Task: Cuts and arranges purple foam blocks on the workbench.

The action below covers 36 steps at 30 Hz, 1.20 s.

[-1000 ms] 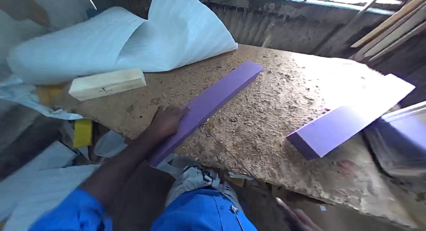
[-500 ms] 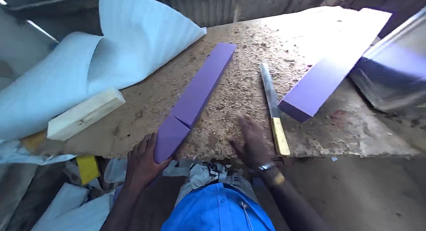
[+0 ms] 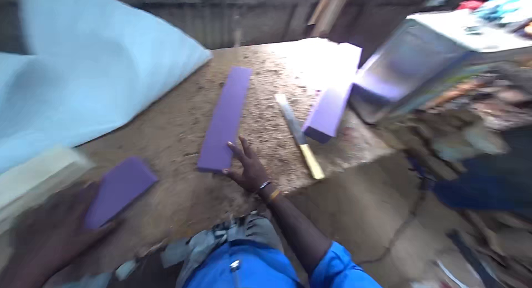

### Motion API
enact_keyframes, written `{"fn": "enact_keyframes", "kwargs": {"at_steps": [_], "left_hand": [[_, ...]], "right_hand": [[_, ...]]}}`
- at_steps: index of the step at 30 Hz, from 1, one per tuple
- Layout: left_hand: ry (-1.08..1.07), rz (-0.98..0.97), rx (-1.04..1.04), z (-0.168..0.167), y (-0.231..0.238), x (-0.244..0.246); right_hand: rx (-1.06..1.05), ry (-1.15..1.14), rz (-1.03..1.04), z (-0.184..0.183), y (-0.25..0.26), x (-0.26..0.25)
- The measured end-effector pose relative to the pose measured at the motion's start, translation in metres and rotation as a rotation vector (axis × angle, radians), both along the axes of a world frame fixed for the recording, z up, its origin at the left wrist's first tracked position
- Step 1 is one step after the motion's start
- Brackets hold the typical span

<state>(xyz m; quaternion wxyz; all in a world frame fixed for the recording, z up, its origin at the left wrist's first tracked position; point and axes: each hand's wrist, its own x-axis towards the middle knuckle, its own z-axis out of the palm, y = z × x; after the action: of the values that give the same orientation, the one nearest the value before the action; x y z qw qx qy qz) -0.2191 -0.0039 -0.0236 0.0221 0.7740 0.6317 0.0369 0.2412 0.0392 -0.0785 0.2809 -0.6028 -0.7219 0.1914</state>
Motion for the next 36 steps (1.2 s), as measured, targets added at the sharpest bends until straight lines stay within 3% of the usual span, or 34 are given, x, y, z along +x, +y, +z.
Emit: {"fn": "enact_keyframes", "kwargs": {"at_steps": [4,7,10,14,16,20,25,28,36], "left_hand": [[-0.196,-0.052,-0.008,-0.001,0.024,0.070],[-0.436,-0.022,-0.040,-0.014,0.027,0.156],[-0.509,0.037,-0.096,-0.032,0.039,0.231],[-0.535,0.171,-0.135,-0.055,0.068,0.278],[-0.612,0.191,-0.045,-0.054,0.075,0.282],[-0.708,0.214,0.086,-0.043,0.078,0.281],[-0.719,0.216,0.097,-0.045,0.058,0.279],[-0.710,0.236,0.058,-0.052,0.038,0.274],[-0.646,0.271,0.020,-0.055,0.022,0.228]], "right_hand": [[0.218,-0.251,-0.702,0.015,0.023,0.123],[-0.052,-0.228,-1.067,0.031,0.037,0.214],[-0.266,-0.021,-1.037,0.020,0.062,0.261],[-0.222,0.534,-0.982,0.022,0.081,0.285],[-0.098,0.703,-0.917,0.043,0.076,0.273],[0.049,0.758,-0.678,0.079,0.043,0.193],[-0.155,0.714,-0.527,0.040,-0.008,0.072],[-0.245,0.831,-0.513,0.010,-0.014,0.019],[-0.300,0.592,-0.531,-0.010,-0.031,-0.027]]}}
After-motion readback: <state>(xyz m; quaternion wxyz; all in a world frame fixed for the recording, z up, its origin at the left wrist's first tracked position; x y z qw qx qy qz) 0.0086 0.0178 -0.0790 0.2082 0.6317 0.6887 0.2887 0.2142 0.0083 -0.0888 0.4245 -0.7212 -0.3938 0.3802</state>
